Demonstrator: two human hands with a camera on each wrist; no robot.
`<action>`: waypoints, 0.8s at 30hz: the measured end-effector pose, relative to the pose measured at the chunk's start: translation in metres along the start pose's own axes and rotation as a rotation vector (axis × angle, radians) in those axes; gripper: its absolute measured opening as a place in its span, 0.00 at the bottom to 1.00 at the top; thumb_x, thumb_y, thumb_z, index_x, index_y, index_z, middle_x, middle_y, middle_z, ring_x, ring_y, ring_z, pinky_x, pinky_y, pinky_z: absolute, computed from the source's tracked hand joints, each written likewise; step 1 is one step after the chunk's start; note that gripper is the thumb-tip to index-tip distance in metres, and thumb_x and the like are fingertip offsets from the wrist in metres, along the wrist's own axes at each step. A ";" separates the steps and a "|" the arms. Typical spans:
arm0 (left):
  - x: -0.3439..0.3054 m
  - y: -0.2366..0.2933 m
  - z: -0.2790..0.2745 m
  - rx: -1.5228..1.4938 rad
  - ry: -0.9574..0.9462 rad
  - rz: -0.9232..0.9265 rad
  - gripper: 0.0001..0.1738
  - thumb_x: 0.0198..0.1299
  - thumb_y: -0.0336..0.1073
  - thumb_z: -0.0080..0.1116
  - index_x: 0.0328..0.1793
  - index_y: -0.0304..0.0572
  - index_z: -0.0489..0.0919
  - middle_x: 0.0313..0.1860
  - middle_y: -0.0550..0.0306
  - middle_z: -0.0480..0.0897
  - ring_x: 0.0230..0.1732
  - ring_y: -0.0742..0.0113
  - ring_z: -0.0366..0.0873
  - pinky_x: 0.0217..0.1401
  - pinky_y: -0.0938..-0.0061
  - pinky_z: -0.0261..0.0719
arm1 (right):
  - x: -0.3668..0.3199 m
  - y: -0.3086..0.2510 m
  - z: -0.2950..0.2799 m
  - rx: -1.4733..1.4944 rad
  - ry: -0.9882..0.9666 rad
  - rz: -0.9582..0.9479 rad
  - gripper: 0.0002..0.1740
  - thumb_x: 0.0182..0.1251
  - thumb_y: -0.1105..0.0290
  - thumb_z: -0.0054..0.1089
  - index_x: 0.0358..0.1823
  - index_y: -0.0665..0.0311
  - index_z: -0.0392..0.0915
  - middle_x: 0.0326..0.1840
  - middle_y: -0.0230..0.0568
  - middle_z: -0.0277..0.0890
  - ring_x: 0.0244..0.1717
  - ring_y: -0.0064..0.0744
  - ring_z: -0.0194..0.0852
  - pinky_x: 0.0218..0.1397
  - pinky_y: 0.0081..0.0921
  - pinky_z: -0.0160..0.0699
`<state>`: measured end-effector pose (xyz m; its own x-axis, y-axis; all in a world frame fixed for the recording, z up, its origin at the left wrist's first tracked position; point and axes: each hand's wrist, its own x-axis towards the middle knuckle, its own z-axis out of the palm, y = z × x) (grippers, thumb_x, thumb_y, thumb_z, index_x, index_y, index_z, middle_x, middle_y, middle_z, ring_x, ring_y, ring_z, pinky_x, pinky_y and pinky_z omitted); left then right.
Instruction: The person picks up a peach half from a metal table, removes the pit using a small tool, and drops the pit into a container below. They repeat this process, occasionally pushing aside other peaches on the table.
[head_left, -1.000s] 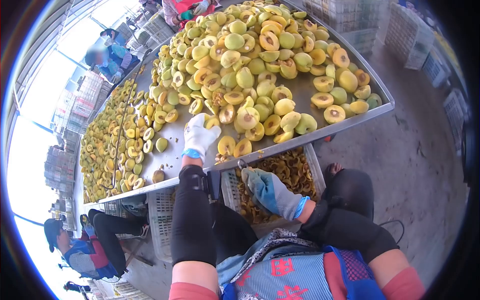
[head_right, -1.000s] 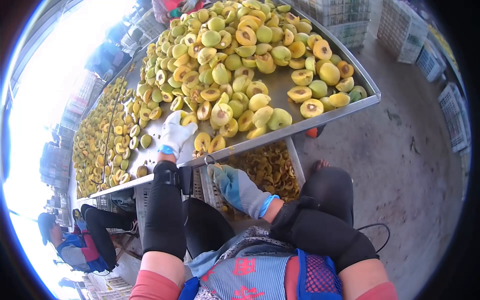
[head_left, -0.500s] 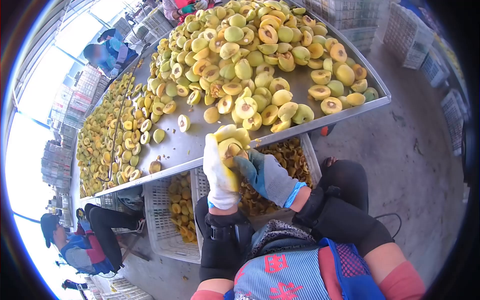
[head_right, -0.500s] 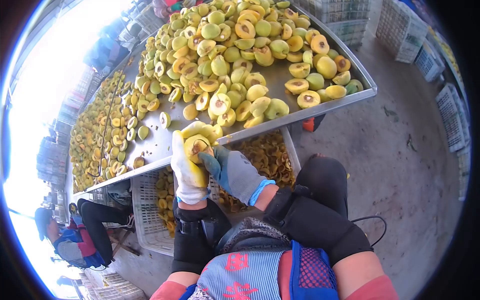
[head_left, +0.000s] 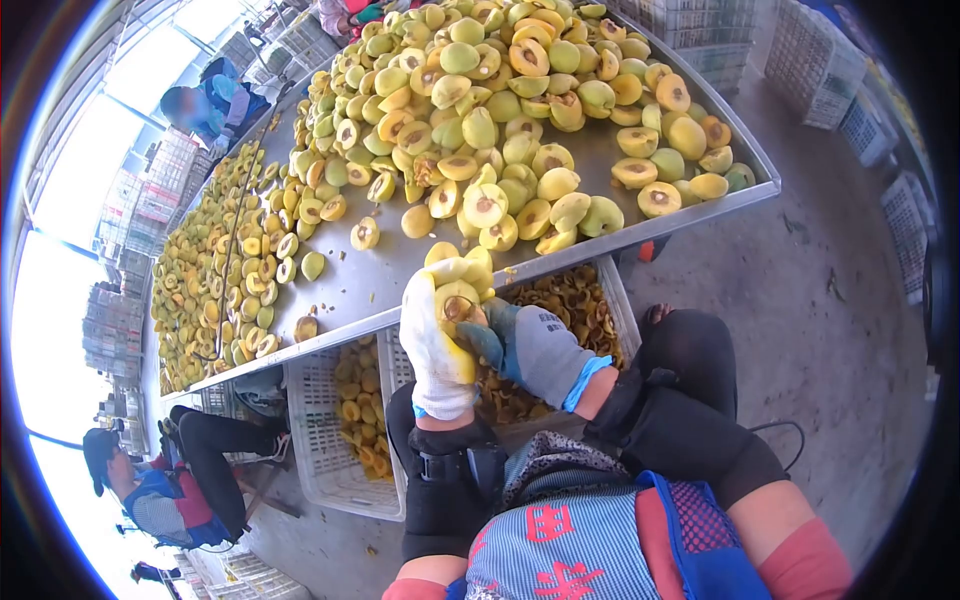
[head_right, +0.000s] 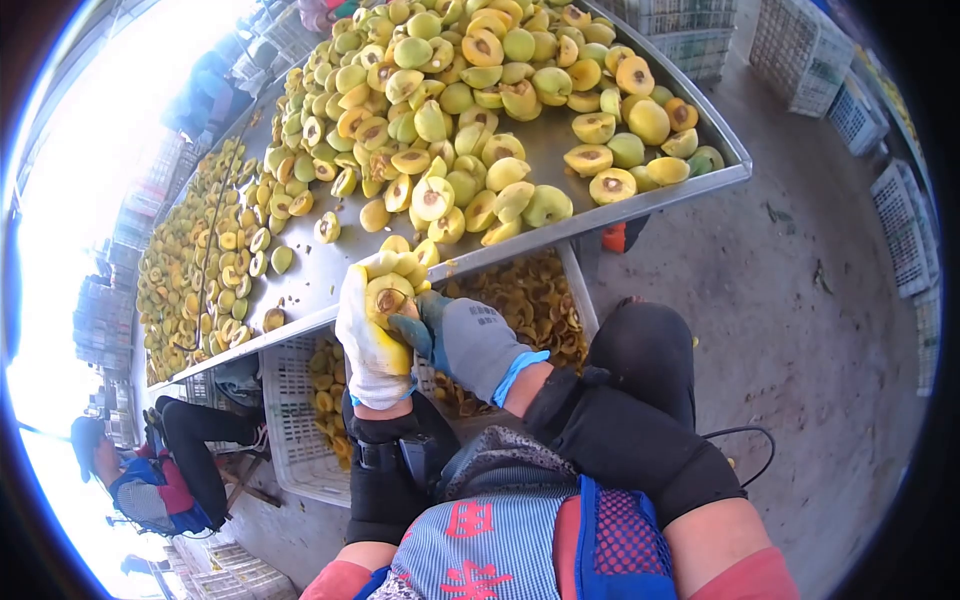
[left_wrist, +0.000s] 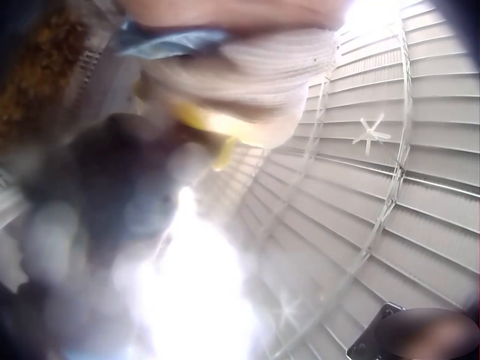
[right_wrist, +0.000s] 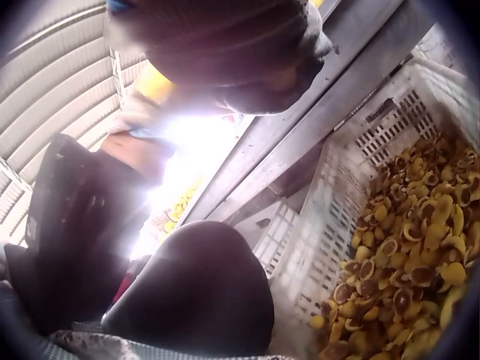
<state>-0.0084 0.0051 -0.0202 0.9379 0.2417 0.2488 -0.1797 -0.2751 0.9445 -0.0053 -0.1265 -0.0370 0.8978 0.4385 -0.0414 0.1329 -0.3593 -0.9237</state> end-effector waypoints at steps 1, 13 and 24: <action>0.000 -0.004 0.000 0.030 0.018 0.067 0.18 0.77 0.42 0.43 0.55 0.36 0.79 0.51 0.48 0.84 0.46 0.60 0.85 0.51 0.67 0.84 | 0.000 0.002 0.001 0.003 -0.020 0.004 0.28 0.76 0.46 0.57 0.56 0.66 0.80 0.42 0.57 0.86 0.46 0.56 0.85 0.47 0.41 0.81; -0.001 0.018 -0.006 -0.374 0.022 -0.363 0.23 0.76 0.46 0.46 0.41 0.33 0.83 0.35 0.49 0.86 0.35 0.64 0.82 0.40 0.72 0.79 | -0.006 0.020 0.019 0.062 -0.015 -0.118 0.22 0.77 0.50 0.57 0.57 0.61 0.80 0.45 0.54 0.85 0.46 0.58 0.83 0.49 0.39 0.80; -0.011 0.002 0.005 -0.331 0.151 -0.206 0.24 0.79 0.45 0.40 0.42 0.34 0.81 0.38 0.48 0.86 0.36 0.62 0.85 0.42 0.71 0.83 | -0.010 0.033 0.046 0.463 0.030 -0.080 0.25 0.76 0.47 0.55 0.54 0.63 0.82 0.44 0.59 0.85 0.50 0.62 0.83 0.52 0.44 0.81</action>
<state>-0.0178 -0.0023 -0.0225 0.9147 0.4007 0.0528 -0.1013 0.1010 0.9897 -0.0288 -0.1050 -0.0846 0.9052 0.4230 0.0413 0.0068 0.0828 -0.9965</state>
